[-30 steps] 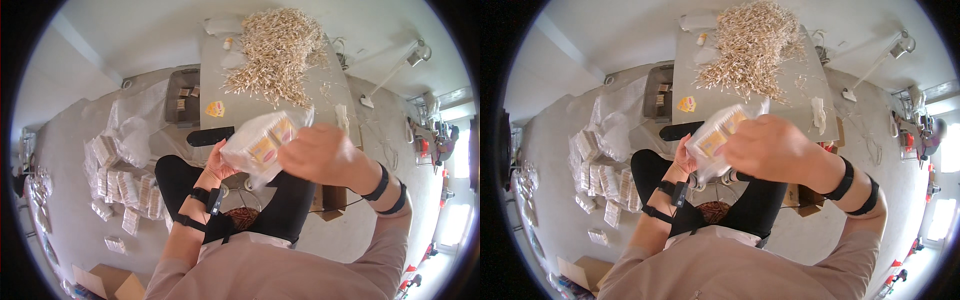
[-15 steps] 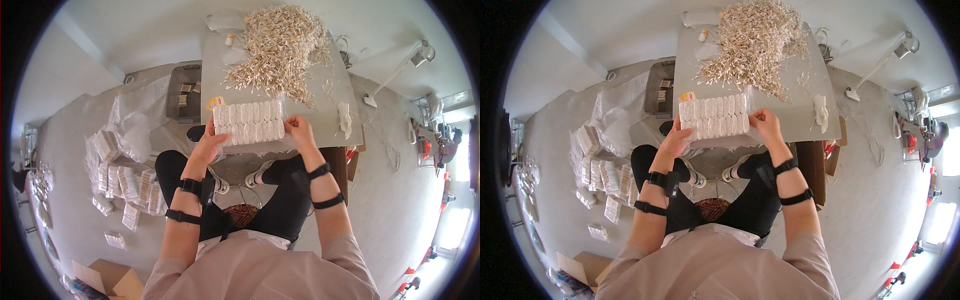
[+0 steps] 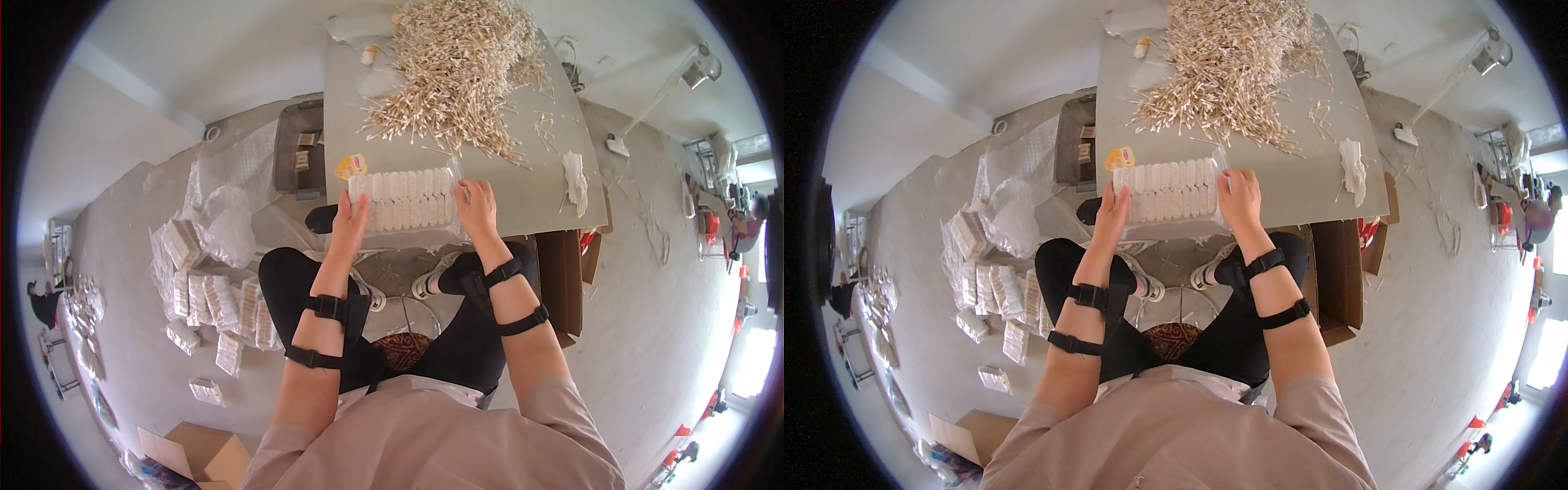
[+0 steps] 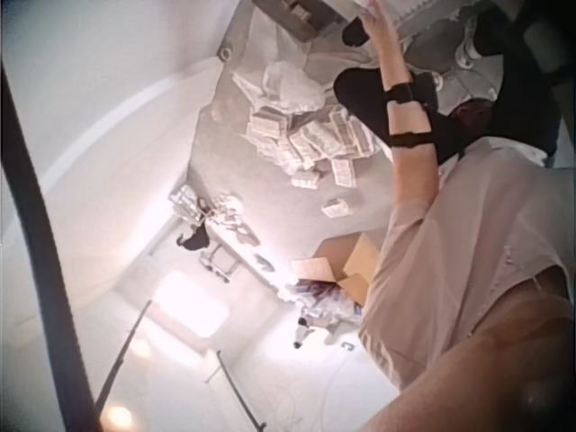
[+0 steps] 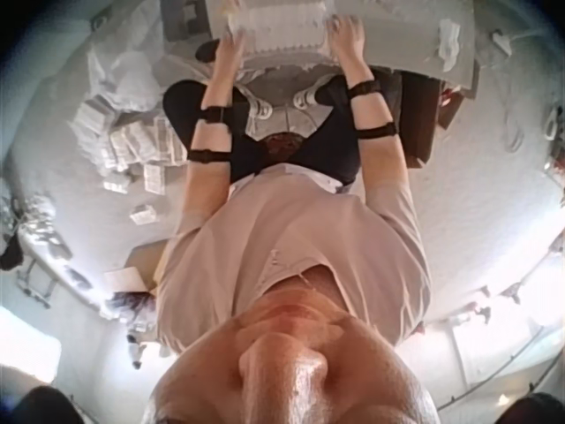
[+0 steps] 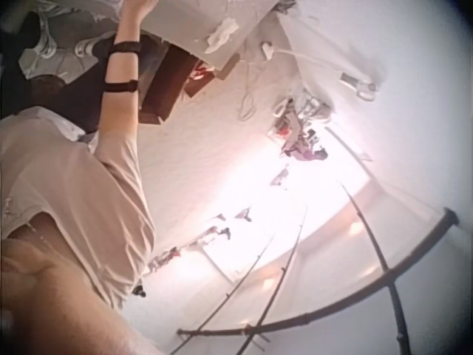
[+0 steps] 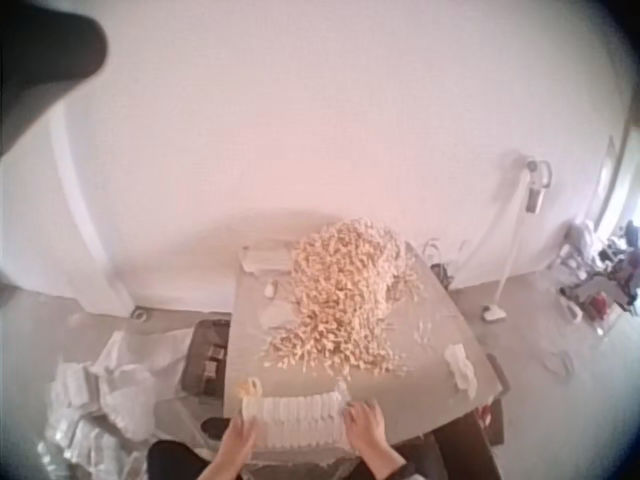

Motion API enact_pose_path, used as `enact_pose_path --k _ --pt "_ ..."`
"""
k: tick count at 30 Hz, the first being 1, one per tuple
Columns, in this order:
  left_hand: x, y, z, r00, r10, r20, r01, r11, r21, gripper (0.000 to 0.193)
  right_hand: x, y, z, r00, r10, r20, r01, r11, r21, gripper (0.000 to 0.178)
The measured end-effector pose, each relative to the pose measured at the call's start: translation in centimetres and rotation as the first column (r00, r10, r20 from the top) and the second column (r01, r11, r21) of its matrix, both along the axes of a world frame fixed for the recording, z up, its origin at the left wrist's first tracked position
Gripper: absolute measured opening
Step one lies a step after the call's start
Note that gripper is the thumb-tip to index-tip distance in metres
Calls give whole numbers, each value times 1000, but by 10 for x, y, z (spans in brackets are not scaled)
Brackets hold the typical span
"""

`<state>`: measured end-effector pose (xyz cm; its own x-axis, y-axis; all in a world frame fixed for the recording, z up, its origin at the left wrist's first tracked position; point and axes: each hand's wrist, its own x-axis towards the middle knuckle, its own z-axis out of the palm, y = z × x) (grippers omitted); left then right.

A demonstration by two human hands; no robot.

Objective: The person packs cotton swabs into a plastic bag, seals it, and places it into a bin. They then separate a small plastic bag from a stack and insert a yellow packet into it.

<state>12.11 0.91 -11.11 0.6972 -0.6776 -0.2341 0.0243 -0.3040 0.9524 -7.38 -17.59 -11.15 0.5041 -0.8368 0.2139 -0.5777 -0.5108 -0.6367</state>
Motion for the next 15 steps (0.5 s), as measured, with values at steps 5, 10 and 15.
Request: enact_pose_path --k 5,10,15 --pt "-7 -9 7 990 15 140 -33 991 129 74 20 -3 4 996 6 -83 25 930 366 43" --pt "-18 -14 29 988 -32 149 2 979 202 66 26 2 -6 995 -42 91 -5 889 457 56" --pt "-17 -24 32 524 -245 816 -10 956 293 62 26 -2 -10 996 -16 90 -17 934 356 56"
